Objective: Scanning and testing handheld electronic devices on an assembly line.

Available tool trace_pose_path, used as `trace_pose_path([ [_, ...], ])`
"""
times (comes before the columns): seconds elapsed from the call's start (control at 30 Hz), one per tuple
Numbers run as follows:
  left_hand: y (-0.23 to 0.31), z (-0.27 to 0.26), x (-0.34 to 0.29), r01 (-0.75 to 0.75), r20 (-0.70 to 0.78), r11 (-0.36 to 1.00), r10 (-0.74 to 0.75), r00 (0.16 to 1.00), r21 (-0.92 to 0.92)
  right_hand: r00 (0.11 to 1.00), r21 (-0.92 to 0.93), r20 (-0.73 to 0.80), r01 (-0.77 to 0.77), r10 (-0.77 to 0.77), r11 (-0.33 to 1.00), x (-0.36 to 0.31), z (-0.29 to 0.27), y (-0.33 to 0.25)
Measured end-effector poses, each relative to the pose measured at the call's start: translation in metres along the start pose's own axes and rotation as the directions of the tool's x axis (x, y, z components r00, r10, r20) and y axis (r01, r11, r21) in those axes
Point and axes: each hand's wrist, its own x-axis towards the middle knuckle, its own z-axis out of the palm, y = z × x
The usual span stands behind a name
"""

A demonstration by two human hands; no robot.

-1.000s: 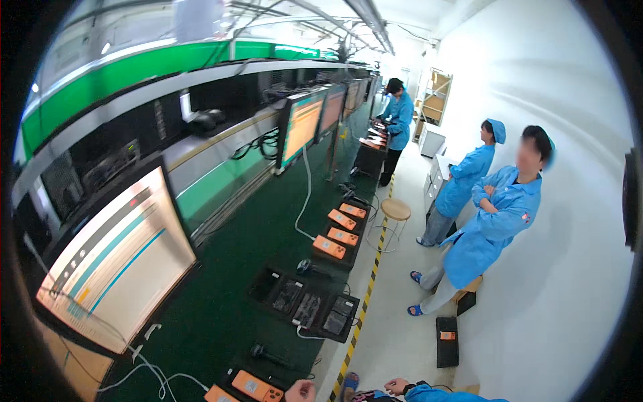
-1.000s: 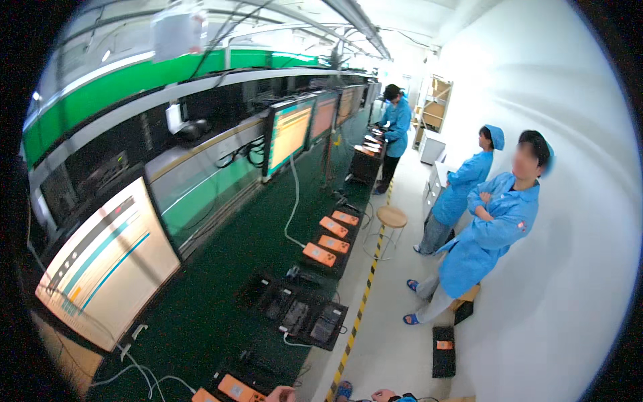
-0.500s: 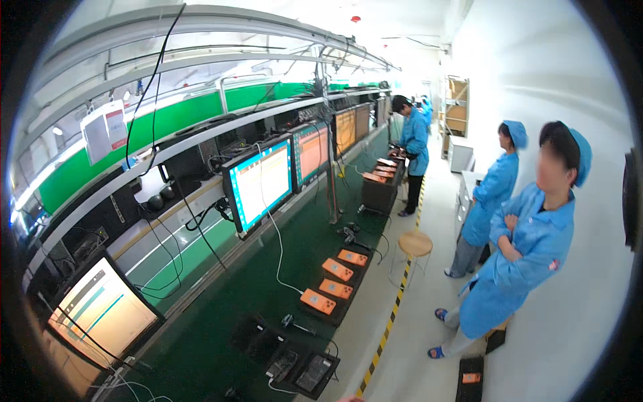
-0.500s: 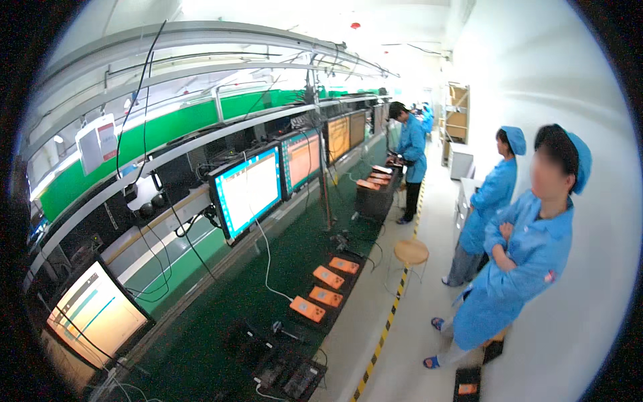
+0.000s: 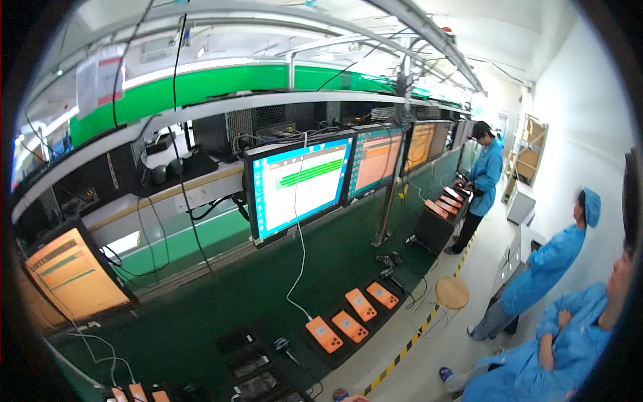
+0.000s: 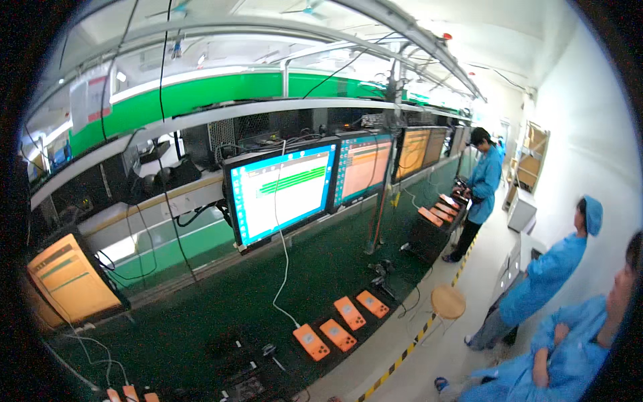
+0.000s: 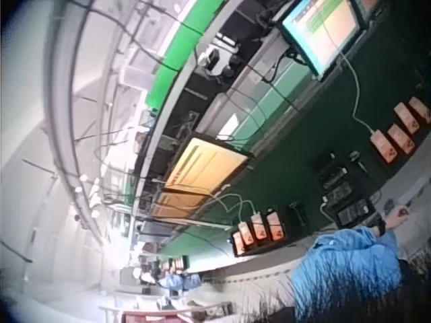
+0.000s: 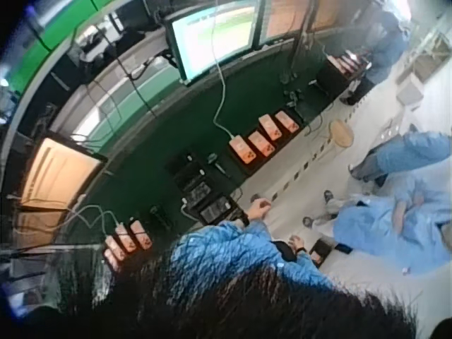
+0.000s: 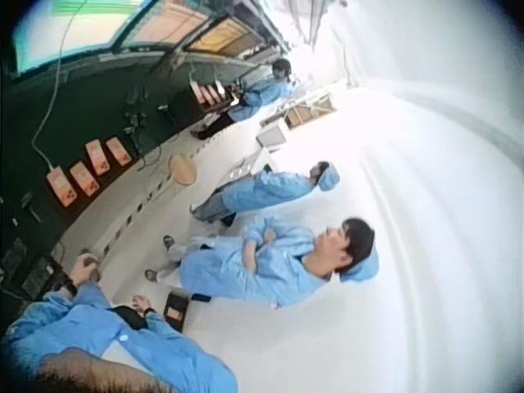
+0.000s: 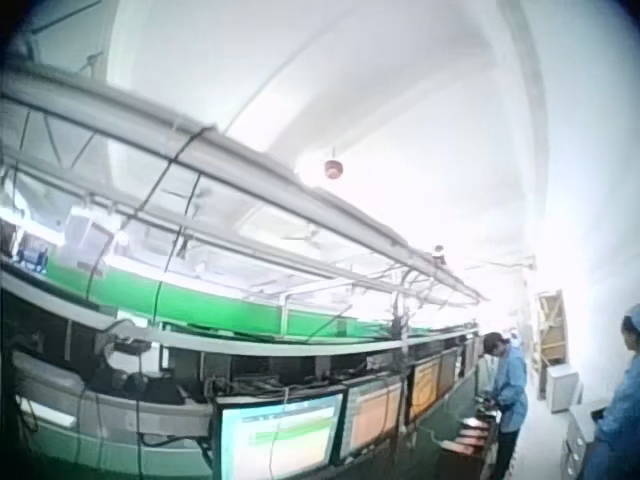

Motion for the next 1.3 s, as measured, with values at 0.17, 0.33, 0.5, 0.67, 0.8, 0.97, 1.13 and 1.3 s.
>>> trace_pose_path([
  [0.17, -0.021, -0.018, 0.092, 0.181, -0.246, 0.982, -0.189, 0.951, -0.059, 0.998, -0.103, 0.05, 0.052, -0.047, 0.993, 0.093, -0.085, -0.083],
  [0.33, -0.019, -0.06, 0.172, 0.318, -0.722, 0.947, -0.183, 0.667, 0.054, 0.981, -0.291, -0.08, 0.145, -0.175, 0.946, 0.063, 0.015, -0.305],
  [0.5, -0.035, -0.095, 0.227, 0.56, -0.838, 0.805, -0.16, 0.522, 0.195, 0.958, -0.293, 0.129, 0.284, -0.256, 0.913, 0.004, 0.129, -0.442],
  [0.67, -0.053, -0.108, 0.266, 0.827, -0.939, 0.551, -0.21, 0.272, 0.116, 0.856, -0.321, 0.423, 0.448, -0.297, 0.835, 0.037, 0.177, -0.498],
  [0.8, -0.04, -0.114, 0.268, 0.793, -0.965, 0.602, -0.25, 0.074, -0.095, 0.795, -0.326, 0.545, 0.495, -0.268, 0.806, 0.065, 0.207, -0.535],
  [0.97, -0.042, -0.094, 0.251, 0.555, -0.965, 0.831, -0.136, 0.226, 0.013, 0.601, -0.327, 0.787, 0.593, -0.135, 0.736, 0.054, 0.273, -0.582],
  [1.13, 0.019, -0.053, 0.256, 0.41, -0.966, 0.905, 0.01, 0.257, 0.118, 0.295, -0.141, 0.92, 0.864, -0.259, 0.483, 0.035, 0.34, -0.59],
  [1.3, 0.034, -0.03, 0.26, 0.491, -0.927, 0.859, -0.058, 0.371, 0.143, -0.003, 0.075, 0.938, 0.978, -0.346, 0.195, 0.034, 0.38, -0.56],
])
